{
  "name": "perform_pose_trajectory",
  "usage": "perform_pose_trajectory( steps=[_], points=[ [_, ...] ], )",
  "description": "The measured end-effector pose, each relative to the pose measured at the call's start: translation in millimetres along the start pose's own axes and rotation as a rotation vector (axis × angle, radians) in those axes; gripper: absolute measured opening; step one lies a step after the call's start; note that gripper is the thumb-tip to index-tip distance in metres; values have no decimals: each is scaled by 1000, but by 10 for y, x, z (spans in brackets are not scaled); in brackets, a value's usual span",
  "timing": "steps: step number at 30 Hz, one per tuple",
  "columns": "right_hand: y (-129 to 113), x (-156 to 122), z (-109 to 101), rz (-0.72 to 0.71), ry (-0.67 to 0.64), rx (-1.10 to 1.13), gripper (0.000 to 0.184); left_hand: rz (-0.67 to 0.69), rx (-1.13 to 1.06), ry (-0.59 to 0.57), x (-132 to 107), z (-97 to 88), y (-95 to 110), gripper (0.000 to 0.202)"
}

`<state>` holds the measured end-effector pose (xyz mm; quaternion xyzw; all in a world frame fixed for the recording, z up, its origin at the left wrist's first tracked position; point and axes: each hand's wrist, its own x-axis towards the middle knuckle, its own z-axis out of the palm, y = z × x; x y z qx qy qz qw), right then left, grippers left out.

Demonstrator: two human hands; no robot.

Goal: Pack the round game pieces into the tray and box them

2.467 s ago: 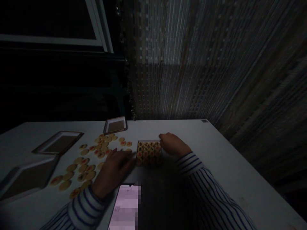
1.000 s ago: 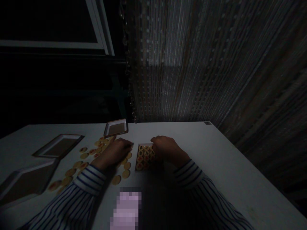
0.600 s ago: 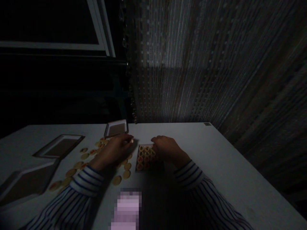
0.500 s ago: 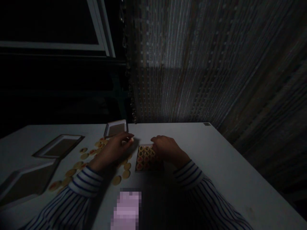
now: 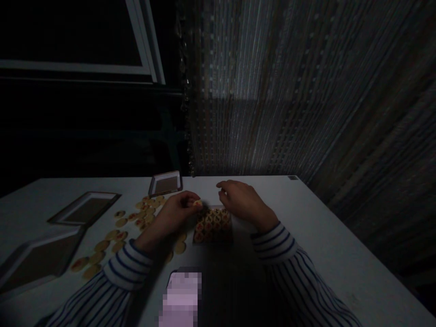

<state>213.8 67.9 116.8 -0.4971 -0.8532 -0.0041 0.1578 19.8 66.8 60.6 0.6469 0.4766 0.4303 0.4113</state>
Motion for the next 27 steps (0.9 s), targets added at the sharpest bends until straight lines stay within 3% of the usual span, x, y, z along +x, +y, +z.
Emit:
perform_pose_trajectory(
  steps=[8,14,27],
  points=[
    [6,-15,100,11,-73,3,34,-28,-40,-31,-84,148,75,16],
    [19,-19,106,-17,-58,-12,34,-43,-53,-24,-97,184,99,14],
    [-4,-15,156,-50,-81,7,33,-97,-67,121,-44,233,-21,16]
  ],
)
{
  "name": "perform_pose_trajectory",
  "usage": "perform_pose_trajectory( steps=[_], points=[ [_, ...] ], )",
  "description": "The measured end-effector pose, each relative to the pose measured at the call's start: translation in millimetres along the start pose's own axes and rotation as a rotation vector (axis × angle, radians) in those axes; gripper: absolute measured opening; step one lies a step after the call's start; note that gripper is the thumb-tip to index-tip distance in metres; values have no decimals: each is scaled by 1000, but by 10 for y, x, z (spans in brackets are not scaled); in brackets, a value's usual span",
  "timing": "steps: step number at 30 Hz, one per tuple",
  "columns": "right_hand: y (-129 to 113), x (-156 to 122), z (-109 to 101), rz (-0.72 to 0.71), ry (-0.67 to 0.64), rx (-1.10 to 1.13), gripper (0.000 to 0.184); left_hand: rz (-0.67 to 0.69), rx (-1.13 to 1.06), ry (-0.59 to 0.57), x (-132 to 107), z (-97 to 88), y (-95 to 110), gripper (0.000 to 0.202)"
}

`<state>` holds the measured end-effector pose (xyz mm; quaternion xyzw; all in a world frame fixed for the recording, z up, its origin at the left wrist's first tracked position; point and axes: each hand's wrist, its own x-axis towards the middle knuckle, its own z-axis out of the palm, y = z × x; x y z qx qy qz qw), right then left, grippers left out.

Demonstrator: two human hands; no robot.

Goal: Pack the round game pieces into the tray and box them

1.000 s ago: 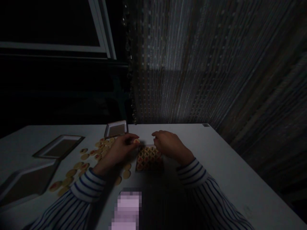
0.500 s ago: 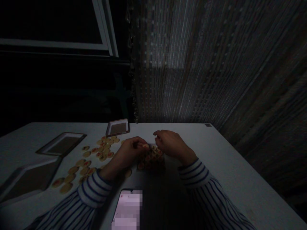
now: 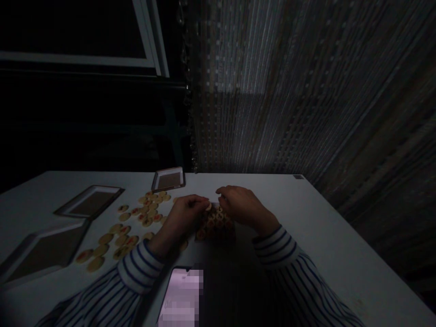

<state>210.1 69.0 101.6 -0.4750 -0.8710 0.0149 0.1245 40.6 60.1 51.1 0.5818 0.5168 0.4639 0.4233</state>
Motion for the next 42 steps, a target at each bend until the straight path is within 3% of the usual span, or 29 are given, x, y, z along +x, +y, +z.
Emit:
perform_pose_trajectory(
  steps=[11,17,31,36,42],
  points=[
    [-56,14,42,-103,-39,100,30,-67,-200,-47,-2,6,-1,25],
    [-79,18,44,-95,-51,153,31,-131,-159,49,-7,-1,43,22],
    [-86,29,84,-163,16,143,28,-38,-100,-5,-24,-24,83,22],
    [-90,25,72,-102,2,116,26,12,48,5,-12,-42,76,23],
    [-29,13,91,-42,5,43,28,170,465,54,26,-127,-21,29]
  ],
)
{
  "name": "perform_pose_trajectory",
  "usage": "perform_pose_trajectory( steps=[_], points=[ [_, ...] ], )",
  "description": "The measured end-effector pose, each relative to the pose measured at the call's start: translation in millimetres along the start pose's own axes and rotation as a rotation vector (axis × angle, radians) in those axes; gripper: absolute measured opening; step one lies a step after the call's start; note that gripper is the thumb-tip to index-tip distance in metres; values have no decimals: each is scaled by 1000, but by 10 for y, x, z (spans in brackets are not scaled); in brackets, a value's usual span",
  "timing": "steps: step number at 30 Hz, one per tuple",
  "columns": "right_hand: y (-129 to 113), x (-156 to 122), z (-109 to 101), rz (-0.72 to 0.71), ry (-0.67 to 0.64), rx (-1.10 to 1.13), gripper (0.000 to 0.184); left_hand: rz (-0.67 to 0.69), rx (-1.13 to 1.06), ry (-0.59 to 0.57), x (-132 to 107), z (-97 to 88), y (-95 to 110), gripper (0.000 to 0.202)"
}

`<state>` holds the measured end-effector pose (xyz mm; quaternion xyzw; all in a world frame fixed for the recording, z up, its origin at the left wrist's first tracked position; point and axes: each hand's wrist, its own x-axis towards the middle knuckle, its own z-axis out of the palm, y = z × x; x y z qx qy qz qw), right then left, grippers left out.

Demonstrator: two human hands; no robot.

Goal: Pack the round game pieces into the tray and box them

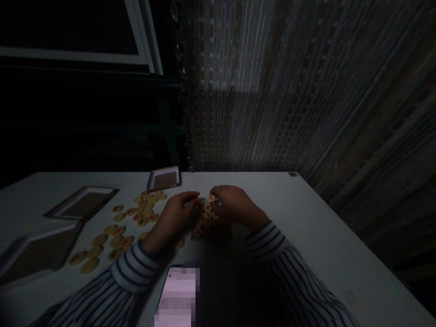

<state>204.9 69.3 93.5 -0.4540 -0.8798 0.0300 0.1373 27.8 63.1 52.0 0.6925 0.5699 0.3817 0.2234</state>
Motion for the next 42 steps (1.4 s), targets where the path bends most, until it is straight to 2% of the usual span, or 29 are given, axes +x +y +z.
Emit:
perform_pose_trajectory(
  steps=[4,10,17,25,42],
  points=[
    [24,-7,-1,7,-24,-33,27,30,192,-44,-14,-35,-17,31],
    [42,-9,1,34,-66,-76,27,54,289,-138,-25,-37,-29,32],
    [90,-14,40,18,-100,-123,28,93,340,-200,-35,-29,-30,32],
    [127,-8,103,-12,-204,-174,25,110,342,-238,-39,-25,-43,31],
    [197,5,235,-43,-247,-170,27,109,336,-274,-28,-19,-60,30]
  ],
)
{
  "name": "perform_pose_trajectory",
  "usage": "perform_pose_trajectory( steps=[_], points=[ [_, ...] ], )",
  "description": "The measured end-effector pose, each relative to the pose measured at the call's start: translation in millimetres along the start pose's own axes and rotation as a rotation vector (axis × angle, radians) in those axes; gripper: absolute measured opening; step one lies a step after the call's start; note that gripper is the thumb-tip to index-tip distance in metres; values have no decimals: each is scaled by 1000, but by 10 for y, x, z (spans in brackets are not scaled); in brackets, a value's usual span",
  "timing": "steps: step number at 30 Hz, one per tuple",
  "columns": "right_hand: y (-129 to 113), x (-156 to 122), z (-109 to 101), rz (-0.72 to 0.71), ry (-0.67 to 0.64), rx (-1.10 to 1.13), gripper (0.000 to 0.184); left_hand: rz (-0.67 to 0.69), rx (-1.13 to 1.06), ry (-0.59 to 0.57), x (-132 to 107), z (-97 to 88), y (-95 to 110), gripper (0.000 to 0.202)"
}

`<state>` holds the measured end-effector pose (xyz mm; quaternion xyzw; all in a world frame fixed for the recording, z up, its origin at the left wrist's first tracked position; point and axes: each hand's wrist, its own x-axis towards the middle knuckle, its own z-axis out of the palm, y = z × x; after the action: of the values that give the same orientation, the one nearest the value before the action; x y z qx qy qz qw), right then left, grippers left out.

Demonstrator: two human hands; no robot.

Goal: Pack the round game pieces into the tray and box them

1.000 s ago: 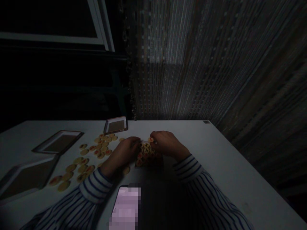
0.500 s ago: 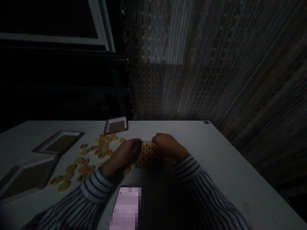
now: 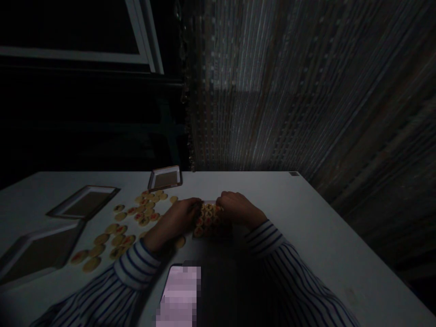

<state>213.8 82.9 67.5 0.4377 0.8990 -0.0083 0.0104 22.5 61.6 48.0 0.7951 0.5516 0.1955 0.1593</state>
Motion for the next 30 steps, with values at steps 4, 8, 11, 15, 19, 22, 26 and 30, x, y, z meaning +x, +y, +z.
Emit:
perform_pose_trajectory(
  steps=[4,8,11,15,19,22,26,30],
  points=[
    [20,4,20,3,-12,-6,24,-17,-11,-11,-3,5,2,30],
    [26,-6,7,-3,-16,-7,24,-18,-21,-27,-16,-11,13,30],
    [18,-19,-25,-16,-16,2,24,3,-18,-17,-25,-30,23,30],
    [12,-24,-45,-9,-20,1,25,-16,-8,-29,-23,-41,33,30],
    [7,-21,-43,-20,-32,-17,25,2,-2,-19,-16,-33,28,30],
    [-5,-22,-50,-16,-44,-25,25,6,7,-10,-13,-27,19,30],
    [-26,-27,-70,-6,-51,-33,24,-8,11,-12,-16,-39,23,30],
    [-57,-30,-102,12,-74,-24,25,-22,14,-42,-23,-55,40,30]
  ],
)
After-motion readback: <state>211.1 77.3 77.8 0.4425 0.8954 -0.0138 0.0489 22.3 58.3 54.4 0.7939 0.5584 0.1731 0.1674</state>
